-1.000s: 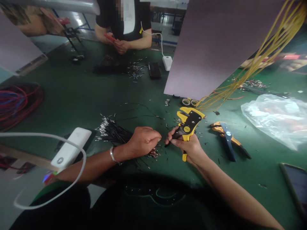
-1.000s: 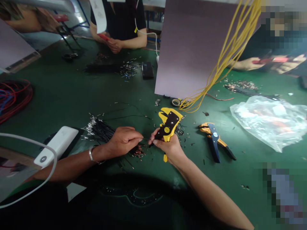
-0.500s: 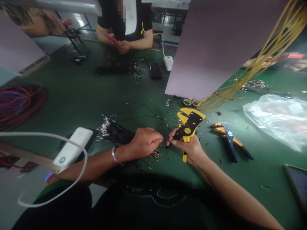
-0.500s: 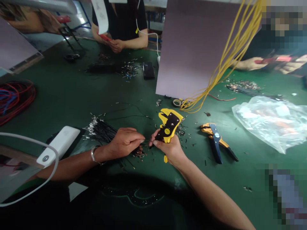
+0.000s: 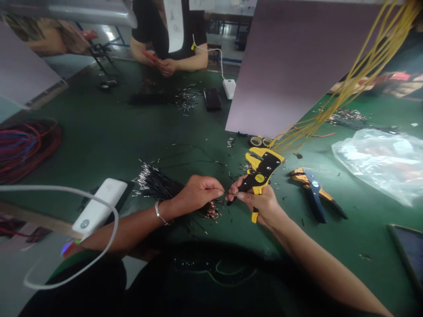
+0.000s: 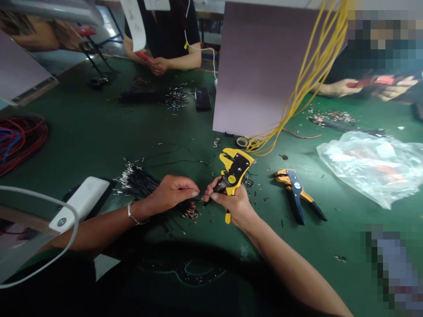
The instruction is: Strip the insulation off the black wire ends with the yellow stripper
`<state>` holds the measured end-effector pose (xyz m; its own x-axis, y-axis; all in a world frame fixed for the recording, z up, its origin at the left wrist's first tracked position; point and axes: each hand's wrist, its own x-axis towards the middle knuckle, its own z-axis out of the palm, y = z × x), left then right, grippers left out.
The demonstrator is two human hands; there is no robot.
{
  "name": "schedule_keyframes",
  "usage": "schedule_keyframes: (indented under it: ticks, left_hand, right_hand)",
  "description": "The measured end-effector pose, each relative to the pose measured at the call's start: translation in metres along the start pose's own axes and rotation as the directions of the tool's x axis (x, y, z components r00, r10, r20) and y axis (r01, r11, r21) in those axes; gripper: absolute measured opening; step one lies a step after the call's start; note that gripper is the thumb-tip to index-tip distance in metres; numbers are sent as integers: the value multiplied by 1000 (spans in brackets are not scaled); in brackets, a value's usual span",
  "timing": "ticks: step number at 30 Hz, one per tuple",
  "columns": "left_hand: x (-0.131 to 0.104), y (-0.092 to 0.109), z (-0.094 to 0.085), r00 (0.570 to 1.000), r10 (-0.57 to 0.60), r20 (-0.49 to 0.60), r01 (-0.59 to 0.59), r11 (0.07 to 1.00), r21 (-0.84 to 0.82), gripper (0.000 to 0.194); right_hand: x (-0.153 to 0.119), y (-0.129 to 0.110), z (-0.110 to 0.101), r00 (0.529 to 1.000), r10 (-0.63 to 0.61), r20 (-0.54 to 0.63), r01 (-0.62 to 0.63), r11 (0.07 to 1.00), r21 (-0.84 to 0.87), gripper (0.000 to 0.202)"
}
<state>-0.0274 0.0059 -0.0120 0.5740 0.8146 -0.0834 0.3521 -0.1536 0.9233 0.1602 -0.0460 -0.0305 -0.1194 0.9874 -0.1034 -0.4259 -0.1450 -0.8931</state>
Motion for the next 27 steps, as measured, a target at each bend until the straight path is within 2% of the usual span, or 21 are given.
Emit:
schedule_keyframes:
  ticks: [5, 9, 16, 20, 27]
  left_hand:
    - [0, 0, -1, 999, 33, -17, -32, 998, 45, 16]
    - [1, 1, -10, 991, 97, -95, -87, 990, 107, 17]
    - [5, 6, -24, 979, 92, -182, -70, 990, 124, 14]
    - [4, 6, -26, 980, 78, -182, -59, 993, 107, 14]
    - [3, 8, -23, 992, 10, -129, -5, 999, 44, 14]
  right_hand:
    - [2, 6, -8, 999, -6, 40, 5, 1000, 19, 25]
    - [1, 3, -13, 997, 17, 80, -15, 1000, -24, 24]
    - [-16, -19, -16, 961, 219, 170, -174, 954, -243, 22]
    - [-29, -21, -26, 929, 307, 207, -218, 905, -364, 21]
    - [-35, -11, -30, 896, 361, 259, -245, 888, -390, 22]
